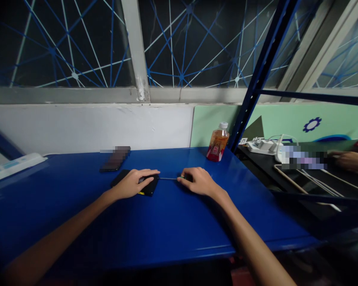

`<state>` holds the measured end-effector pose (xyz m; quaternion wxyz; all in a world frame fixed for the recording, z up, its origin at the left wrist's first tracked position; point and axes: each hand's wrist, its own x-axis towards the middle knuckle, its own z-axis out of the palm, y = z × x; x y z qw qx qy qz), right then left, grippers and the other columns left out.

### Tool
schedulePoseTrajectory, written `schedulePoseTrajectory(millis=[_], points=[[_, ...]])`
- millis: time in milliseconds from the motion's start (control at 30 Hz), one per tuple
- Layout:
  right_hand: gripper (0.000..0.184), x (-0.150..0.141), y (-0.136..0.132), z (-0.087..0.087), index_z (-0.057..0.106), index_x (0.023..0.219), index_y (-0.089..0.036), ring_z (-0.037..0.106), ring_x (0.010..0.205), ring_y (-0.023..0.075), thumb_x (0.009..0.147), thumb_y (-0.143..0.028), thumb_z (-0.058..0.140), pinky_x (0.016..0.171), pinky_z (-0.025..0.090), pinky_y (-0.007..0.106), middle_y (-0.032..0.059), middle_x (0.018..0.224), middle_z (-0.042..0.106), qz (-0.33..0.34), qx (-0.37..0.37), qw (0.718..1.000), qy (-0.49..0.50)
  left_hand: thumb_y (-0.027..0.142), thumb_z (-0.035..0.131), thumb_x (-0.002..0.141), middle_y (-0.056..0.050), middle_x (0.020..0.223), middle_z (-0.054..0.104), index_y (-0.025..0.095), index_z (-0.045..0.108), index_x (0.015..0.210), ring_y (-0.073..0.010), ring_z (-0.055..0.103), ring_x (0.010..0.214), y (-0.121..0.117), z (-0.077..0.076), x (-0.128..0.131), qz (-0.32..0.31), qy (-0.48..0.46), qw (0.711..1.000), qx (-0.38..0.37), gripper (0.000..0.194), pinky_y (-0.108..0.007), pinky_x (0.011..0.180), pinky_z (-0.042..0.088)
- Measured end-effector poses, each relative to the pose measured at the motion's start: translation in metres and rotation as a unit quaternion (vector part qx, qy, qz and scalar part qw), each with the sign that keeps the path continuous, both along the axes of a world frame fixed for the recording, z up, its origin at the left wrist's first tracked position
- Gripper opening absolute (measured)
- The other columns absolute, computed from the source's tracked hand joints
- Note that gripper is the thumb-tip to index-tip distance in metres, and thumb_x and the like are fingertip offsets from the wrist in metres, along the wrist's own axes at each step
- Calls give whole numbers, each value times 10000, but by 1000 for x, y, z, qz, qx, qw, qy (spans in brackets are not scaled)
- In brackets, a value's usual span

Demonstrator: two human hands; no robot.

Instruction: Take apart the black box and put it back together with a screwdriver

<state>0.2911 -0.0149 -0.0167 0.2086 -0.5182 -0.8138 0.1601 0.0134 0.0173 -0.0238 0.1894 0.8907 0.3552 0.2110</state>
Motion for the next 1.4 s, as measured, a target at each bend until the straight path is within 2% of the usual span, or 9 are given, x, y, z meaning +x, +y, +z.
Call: schedulePoseTrajectory(millis=[133,333,433,567,700,833,1033,1267,1400], points=[[314,3,3,-2,633,752,-181,522,652,146,791,-491,654,592,331,270,38,778,632,-3,45,999,-14,238,399,927,-21,1322,583,261,581,1286,-240,520,1257,1,-6,1,4,12,999,33,404,-446,1051,443],[270,-1,3,-6,578,835,-219,490,590,128,742,-440,702,552,294,240,-30,665,585,-11,8,1000,-5,277,381,947,-17,1279,622,234,612,1251,-210,535,1242,2,-10,3,4,24,998,63,384,-400,1070,430],[264,-4,0,-5,578,877,-226,475,555,124,759,-440,677,537,272,241,-39,623,569,-17,11,1000,-6,307,379,962,-28,1270,629,213,615,1244,-205,542,1233,1,-12,4,10,29,996,79,380,-384,1063,435],[249,-5,-2,-2,620,842,-217,471,542,129,872,-450,535,548,277,259,-15,595,573,-27,18,999,-14,315,385,976,-41,1292,614,204,595,1261,-208,523,1251,0,-12,5,8,41,994,98,371,-414,1098,381],[273,-4,-1,-1,648,797,-203,519,634,143,818,-473,617,578,304,260,20,735,623,-12,17,999,-29,300,365,989,-43,1309,598,206,584,1269,-209,493,1280,-1,-11,6,-5,55,993,107,369,-453,1132,313],[350,-5,1,-4,608,684,-186,518,648,144,760,-522,671,573,301,260,31,780,615,-11,32,998,-62,353,388,986,-43,1319,592,228,574,1281,-230,491,1281,-2,-10,6,-2,52,993,103,370,-460,1098,355],[275,-8,0,-6,614,786,-223,554,621,156,761,-491,671,520,252,252,0,699,644,-46,3,995,-91,489,438,955,-63,1310,599,230,576,1281,-251,509,1260,-4,-7,6,-4,47,995,90,438,-461,1069,383],[345,-10,-6,-1,630,775,-213,561,619,163,894,-505,489,532,254,272,27,688,659,-39,41,994,-94,562,492,902,-68,1328,584,250,568,1290,-270,508,1251,-6,-5,5,13,61,995,75,504,-469,1034,412],[341,-7,-3,-2,629,726,-209,561,646,166,820,-534,589,536,261,270,34,761,662,-30,50,994,-94,563,487,905,-69,1327,584,252,566,1294,-268,505,1253,-7,-4,5,10,61,995,75,505,-461,1041,406]])
